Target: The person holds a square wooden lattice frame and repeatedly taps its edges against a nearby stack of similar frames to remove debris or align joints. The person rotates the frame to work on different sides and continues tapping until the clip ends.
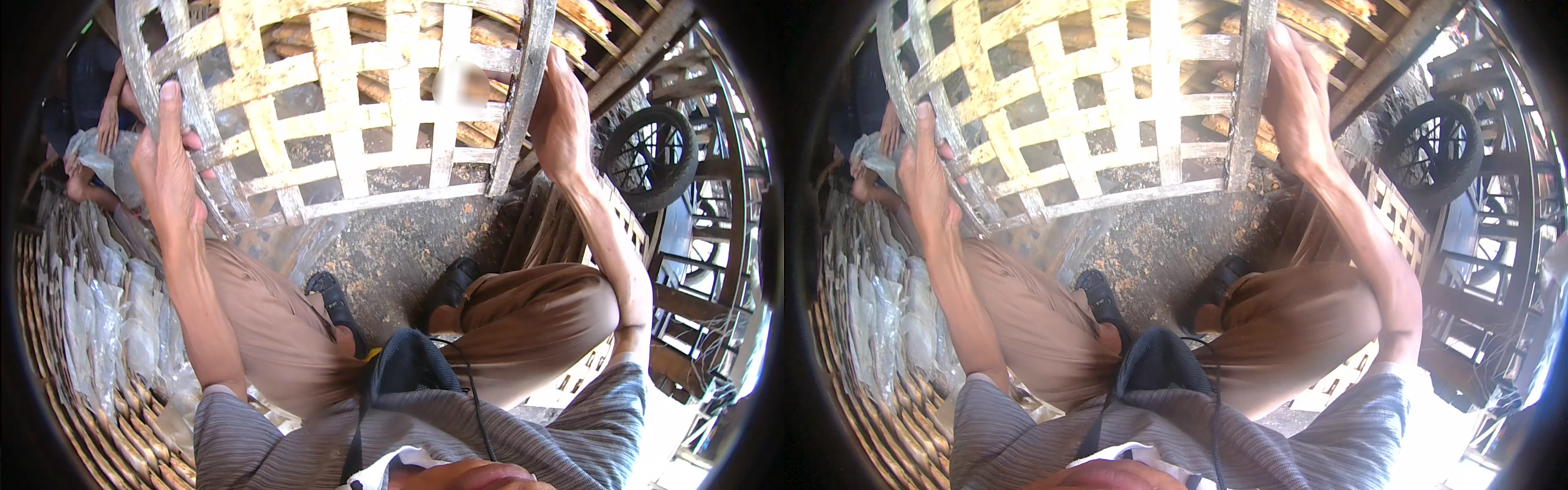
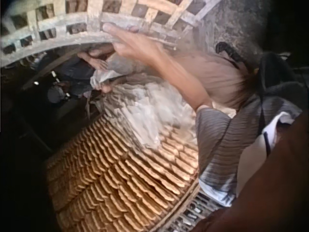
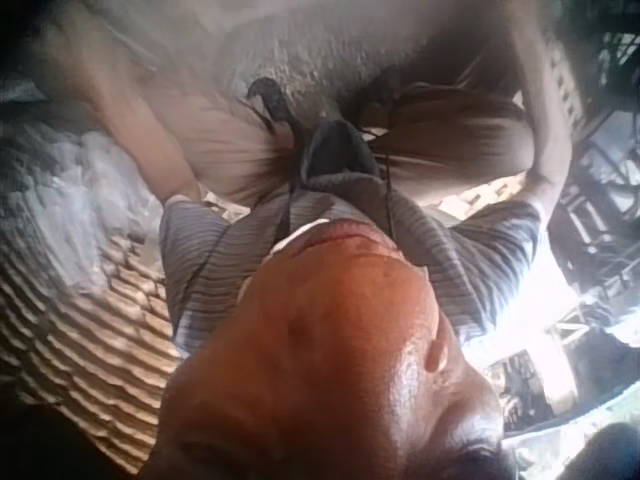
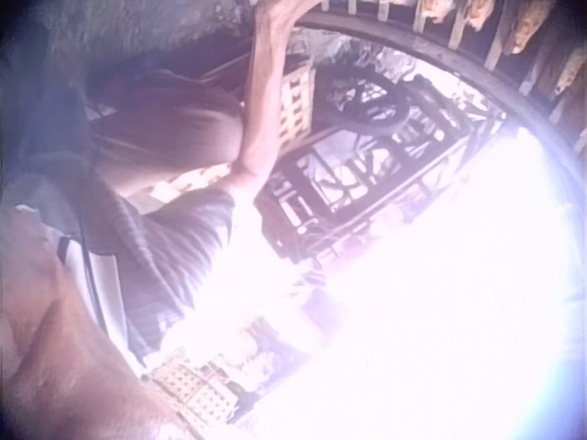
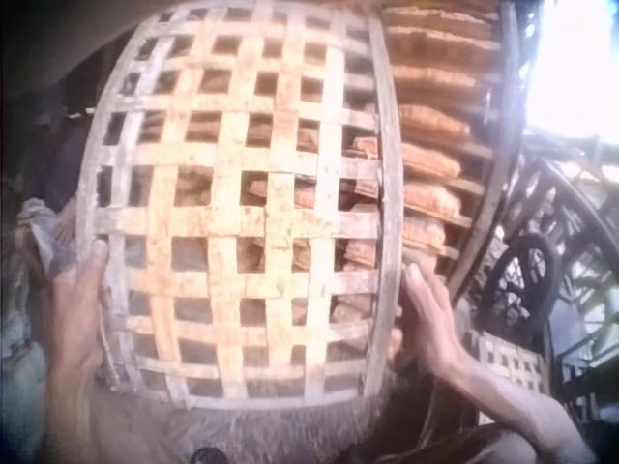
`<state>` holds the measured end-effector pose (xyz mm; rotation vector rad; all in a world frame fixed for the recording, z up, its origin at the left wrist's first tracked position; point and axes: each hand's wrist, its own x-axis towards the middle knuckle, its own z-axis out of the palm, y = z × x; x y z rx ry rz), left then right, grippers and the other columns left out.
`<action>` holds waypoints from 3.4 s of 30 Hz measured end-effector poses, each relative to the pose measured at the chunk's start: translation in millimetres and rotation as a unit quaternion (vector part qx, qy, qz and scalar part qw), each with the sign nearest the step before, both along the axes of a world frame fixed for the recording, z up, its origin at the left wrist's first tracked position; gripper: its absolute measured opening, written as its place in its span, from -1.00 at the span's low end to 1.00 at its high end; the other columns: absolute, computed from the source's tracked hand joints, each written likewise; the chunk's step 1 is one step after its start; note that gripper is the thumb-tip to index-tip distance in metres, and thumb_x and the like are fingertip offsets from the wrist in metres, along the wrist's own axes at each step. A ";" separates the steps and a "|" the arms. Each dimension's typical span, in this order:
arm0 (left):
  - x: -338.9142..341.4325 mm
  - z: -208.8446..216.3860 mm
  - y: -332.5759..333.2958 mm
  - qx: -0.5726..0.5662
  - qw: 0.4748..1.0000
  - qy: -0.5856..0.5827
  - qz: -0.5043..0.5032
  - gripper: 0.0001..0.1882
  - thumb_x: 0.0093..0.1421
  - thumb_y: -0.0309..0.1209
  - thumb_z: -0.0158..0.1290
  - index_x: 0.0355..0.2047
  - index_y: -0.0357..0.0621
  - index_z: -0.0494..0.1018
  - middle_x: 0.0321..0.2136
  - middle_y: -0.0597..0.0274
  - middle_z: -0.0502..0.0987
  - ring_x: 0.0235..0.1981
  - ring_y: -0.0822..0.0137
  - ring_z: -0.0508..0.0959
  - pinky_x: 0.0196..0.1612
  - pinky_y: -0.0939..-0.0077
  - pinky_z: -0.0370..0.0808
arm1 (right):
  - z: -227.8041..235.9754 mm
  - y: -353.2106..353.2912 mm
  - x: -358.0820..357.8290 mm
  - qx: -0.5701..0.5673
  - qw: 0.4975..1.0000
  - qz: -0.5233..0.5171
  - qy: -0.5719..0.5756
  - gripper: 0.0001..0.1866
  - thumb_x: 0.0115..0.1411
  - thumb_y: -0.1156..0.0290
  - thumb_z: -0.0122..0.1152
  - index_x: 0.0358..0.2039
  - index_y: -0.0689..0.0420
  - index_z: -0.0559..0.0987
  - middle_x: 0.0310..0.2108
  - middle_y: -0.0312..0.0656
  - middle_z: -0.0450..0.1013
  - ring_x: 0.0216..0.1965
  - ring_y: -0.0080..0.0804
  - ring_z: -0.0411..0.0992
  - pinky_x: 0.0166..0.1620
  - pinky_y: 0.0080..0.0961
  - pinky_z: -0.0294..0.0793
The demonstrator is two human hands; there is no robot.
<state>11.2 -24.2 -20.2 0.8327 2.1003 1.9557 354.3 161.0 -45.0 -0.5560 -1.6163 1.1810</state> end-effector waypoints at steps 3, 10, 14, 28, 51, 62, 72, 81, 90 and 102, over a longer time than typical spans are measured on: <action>-7.1 2.1 -3.7 0.045 0.997 -0.038 -0.043 -0.45 0.38 0.08 0.23 -0.03 -0.23 0.60 -0.44 0.38 0.49 -0.46 0.55 0.50 -0.53 0.65 0.42 | 24.3 -7.7 -16.2 -0.034 0.996 0.055 0.064 -0.49 0.54 -0.07 0.05 0.01 0.20 0.53 -0.26 -0.10 0.60 -0.40 -0.32 0.67 -0.31 -0.46 0.73; 47.0 52.3 -45.8 0.235 0.908 0.334 0.090 -0.75 0.43 -0.38 0.22 0.03 -0.26 0.61 -0.35 0.17 0.66 -0.35 0.47 0.64 -0.31 0.63 0.55 | 76.0 -16.8 -75.3 0.002 0.986 0.057 0.159 -0.54 0.51 -0.09 0.12 -0.15 0.13 0.49 -0.36 -0.19 0.56 -0.47 -0.37 0.64 -0.35 -0.46 0.73; 112.4 46.8 -42.3 0.087 0.964 0.089 -0.234 -0.67 0.45 -0.33 0.17 0.10 -0.28 0.61 -0.65 0.26 0.60 -0.74 0.56 0.52 -0.75 0.70 0.36 | 102.9 -29.1 -136.9 -0.009 0.977 0.080 0.197 -0.52 0.50 -0.11 0.11 -0.18 0.12 0.47 -0.33 -0.19 0.53 -0.42 -0.36 0.65 -0.32 -0.47 0.71; 84.5 18.7 -49.8 0.099 0.973 -0.068 -0.197 -0.77 0.36 -0.42 0.29 -0.08 -0.32 0.70 -0.60 0.27 0.63 -0.66 0.57 0.54 -0.65 0.69 0.40 | 69.1 -119.2 -202.3 -0.077 0.935 0.053 0.341 -0.51 0.53 -0.08 0.10 -0.26 0.15 0.54 -0.28 -0.28 0.43 -0.37 -0.53 0.47 -0.34 -0.44 0.63; 128.9 -14.2 -44.4 -0.011 0.937 0.315 -0.151 -0.78 0.36 -0.51 0.26 -0.02 -0.31 0.66 -0.69 0.22 0.56 -0.68 0.55 0.57 -0.60 0.61 0.38 | 16.5 -115.1 -149.0 -0.078 0.863 -0.019 0.499 -0.49 0.58 -0.02 -0.02 -0.28 0.22 0.47 -0.41 -0.11 0.49 -0.56 -0.37 0.53 -0.49 -0.51 0.56; 145.6 -8.4 -36.5 -0.032 0.926 0.351 -0.134 -0.99 0.33 -0.60 0.23 -0.26 -0.28 0.64 -0.70 0.35 0.56 -0.65 0.62 0.57 -0.60 0.65 0.37 | 12.8 -112.4 -133.9 -0.054 0.862 -0.039 0.502 -0.49 0.58 -0.01 -0.01 -0.29 0.22 0.48 -0.44 -0.15 0.48 -0.57 -0.41 0.54 -0.51 -0.52 0.54; 150.9 -8.8 -55.7 0.009 0.936 0.312 -0.164 -0.92 0.35 -0.52 0.23 -0.20 -0.27 0.64 -0.70 0.22 0.52 -0.73 0.48 0.52 -0.64 0.49 0.33 | 9.0 -104.9 -123.6 -0.041 0.847 -0.050 0.528 -0.50 0.59 0.00 -0.01 -0.29 0.21 0.49 -0.46 -0.16 0.49 -0.57 -0.41 0.54 -0.51 -0.53 0.55; 167.9 -13.3 -25.5 0.010 0.974 0.134 -0.184 -0.78 0.35 -0.50 0.27 -0.04 -0.36 0.67 -0.63 0.26 0.62 -0.65 0.58 0.58 -0.66 0.67 0.42 | 8.0 -108.0 -121.3 -0.036 0.858 -0.057 0.509 -0.50 0.58 -0.01 0.00 -0.29 0.21 0.49 -0.48 -0.15 0.50 -0.60 -0.44 0.53 -0.50 -0.53 0.52; 155.2 -28.0 -18.5 0.041 0.909 0.384 -0.157 -0.95 0.35 -0.61 0.20 -0.22 -0.36 0.62 -0.63 0.27 0.61 -0.63 0.53 0.61 -0.65 0.66 0.45 | -0.3 -102.9 -111.8 -0.020 0.881 -0.069 0.468 -0.53 0.59 -0.06 -0.07 -0.22 0.13 0.43 -0.48 -0.12 0.49 -0.54 -0.37 0.51 -0.42 -0.45 0.53; 143.5 -48.3 -41.7 -0.025 0.951 0.271 -0.146 -0.82 0.30 -0.58 0.29 -0.09 -0.33 0.69 -0.63 0.28 0.61 -0.68 0.62 0.48 -0.62 0.63 0.33 | 2.6 -92.6 -106.3 -0.044 0.853 -0.086 0.512 -0.47 0.53 -0.11 0.05 -0.28 0.19 0.45 -0.51 -0.09 0.51 -0.62 -0.40 0.52 -0.38 -0.33 0.75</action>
